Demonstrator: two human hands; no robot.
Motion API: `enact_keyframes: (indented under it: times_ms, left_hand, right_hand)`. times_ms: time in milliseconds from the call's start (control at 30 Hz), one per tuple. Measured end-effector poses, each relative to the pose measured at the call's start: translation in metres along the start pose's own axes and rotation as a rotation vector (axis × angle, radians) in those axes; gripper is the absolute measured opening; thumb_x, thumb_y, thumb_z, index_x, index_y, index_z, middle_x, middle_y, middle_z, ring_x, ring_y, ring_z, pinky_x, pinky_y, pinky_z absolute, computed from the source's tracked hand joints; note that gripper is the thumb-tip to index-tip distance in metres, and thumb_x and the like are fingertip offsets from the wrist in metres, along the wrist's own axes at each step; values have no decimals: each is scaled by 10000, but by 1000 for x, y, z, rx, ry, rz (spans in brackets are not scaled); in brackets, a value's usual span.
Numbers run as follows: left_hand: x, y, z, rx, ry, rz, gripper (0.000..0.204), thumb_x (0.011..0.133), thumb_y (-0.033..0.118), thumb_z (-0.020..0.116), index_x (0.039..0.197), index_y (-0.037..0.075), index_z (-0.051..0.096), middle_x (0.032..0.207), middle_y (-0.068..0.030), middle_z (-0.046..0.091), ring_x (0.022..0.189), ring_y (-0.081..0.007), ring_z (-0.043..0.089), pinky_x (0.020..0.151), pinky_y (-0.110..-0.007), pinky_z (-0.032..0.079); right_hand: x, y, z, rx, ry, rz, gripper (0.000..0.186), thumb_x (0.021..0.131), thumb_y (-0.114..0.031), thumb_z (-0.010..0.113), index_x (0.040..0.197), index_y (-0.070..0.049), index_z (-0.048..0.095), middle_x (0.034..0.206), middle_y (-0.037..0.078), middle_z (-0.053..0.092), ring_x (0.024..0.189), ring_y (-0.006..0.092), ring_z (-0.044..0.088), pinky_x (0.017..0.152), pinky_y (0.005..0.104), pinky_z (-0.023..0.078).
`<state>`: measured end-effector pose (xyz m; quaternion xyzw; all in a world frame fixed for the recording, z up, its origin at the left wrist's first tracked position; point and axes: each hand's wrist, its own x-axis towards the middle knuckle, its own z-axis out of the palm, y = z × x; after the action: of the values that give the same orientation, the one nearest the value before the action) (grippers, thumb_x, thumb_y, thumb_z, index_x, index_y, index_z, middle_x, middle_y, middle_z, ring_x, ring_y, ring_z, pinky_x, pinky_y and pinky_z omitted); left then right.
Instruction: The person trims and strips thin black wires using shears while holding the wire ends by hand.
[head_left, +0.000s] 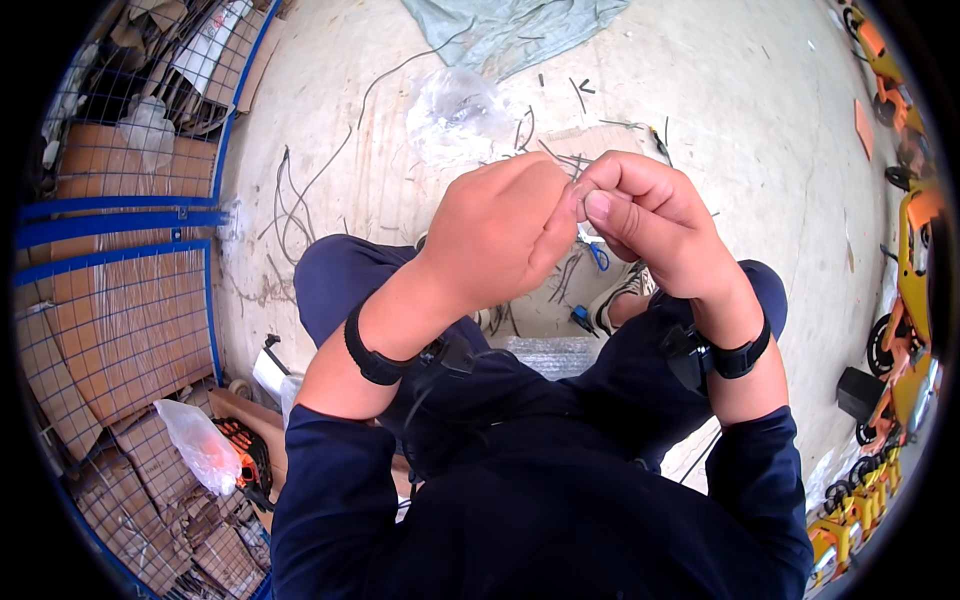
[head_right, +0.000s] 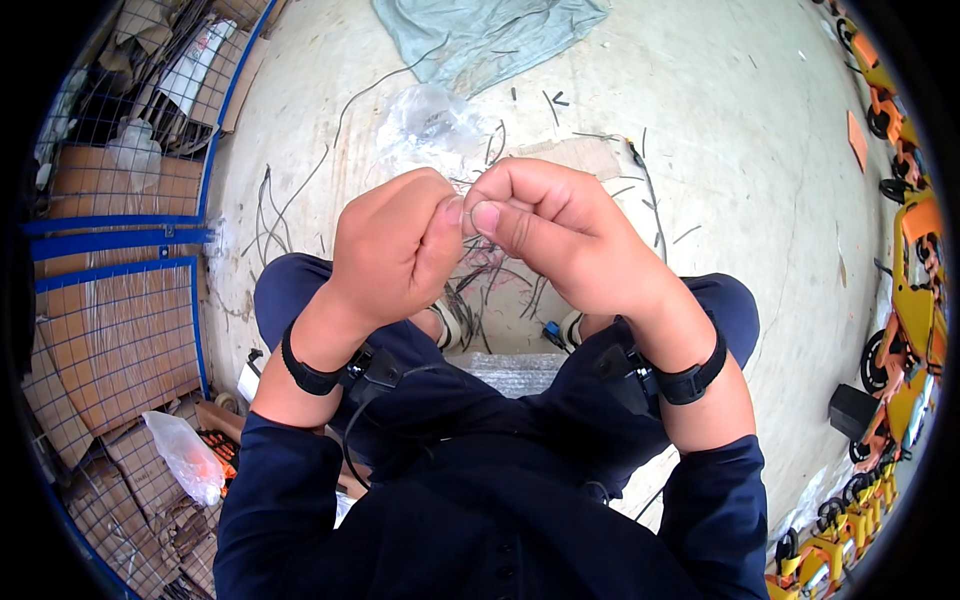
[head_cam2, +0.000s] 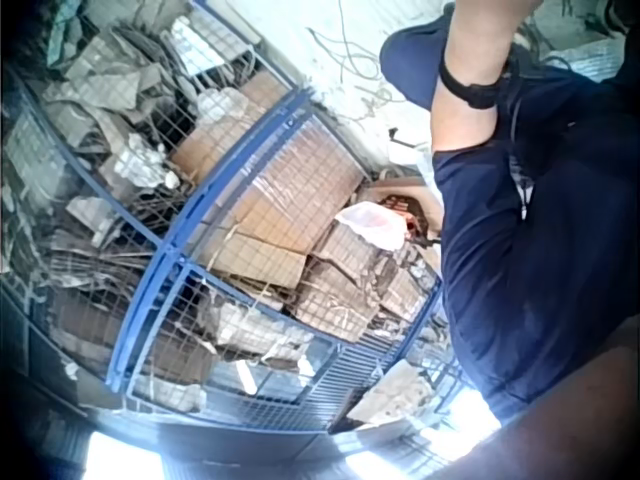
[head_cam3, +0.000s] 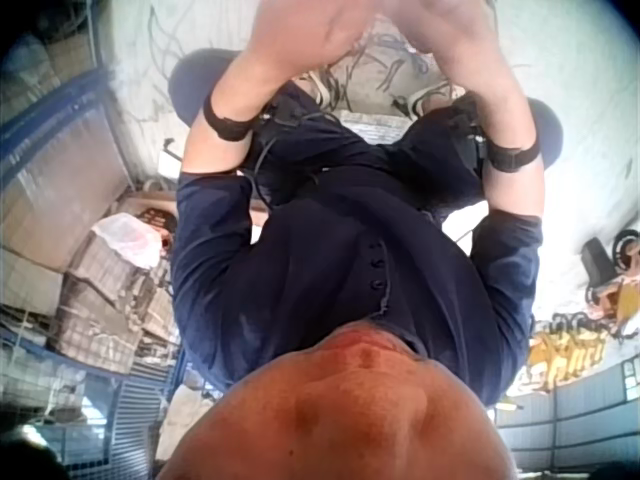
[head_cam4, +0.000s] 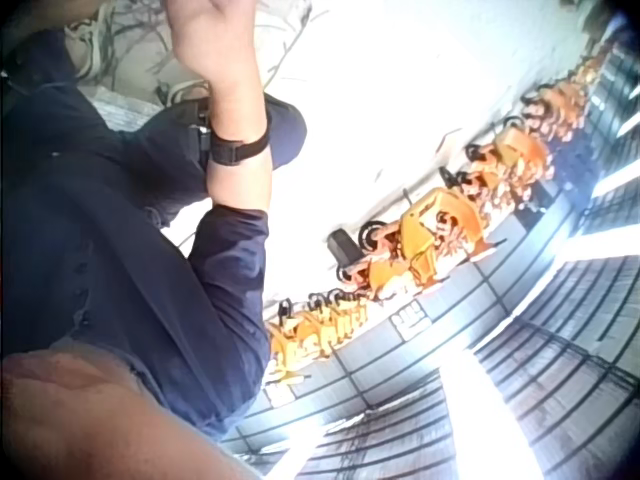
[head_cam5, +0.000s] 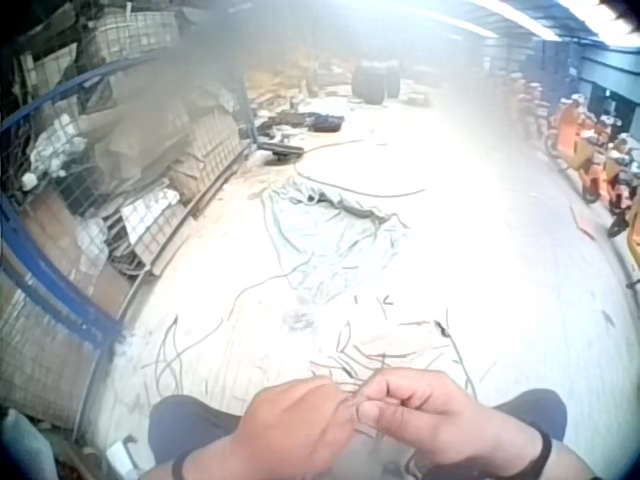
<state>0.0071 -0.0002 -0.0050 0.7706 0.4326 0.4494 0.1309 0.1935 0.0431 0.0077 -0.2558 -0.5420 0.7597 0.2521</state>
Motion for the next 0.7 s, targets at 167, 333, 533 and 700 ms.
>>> enact_keyframes:
  times_ms: [167,333,533,700]
  left_hand:
    - [-3,6,-1,-266,40,-133,161,867,39,559,709,19,531,620,-90,509,515,-242,499,472,-322,402]
    - [-4,15,-7,-355,13,-95,209,926,29,432,768,-30,555,679,-78,569,554,-120,551,505,-249,429]
    - [-7,26,-9,-528,25,-229,220,947,58,398,798,-37,528,691,-79,552,543,-110,536,506,-241,437]
    - [-6,32,-11,-650,29,-306,273,969,109,387,772,-28,516,695,-93,550,539,-108,528,500,-241,437]
  right_hand:
    - [0,4,-1,283,-139,26,149,968,-145,527,980,-18,603,779,0,573,545,23,370,483,190,291]
    - [-3,2,4,393,-193,14,157,972,-145,510,974,-9,589,797,53,606,491,23,327,437,193,247]
    - [-2,7,5,474,-275,-29,192,980,-181,518,975,0,583,814,79,619,467,24,307,404,199,215]
    - [-1,9,8,529,-315,-80,217,991,-201,506,977,5,571,778,68,593,472,27,291,401,202,200]
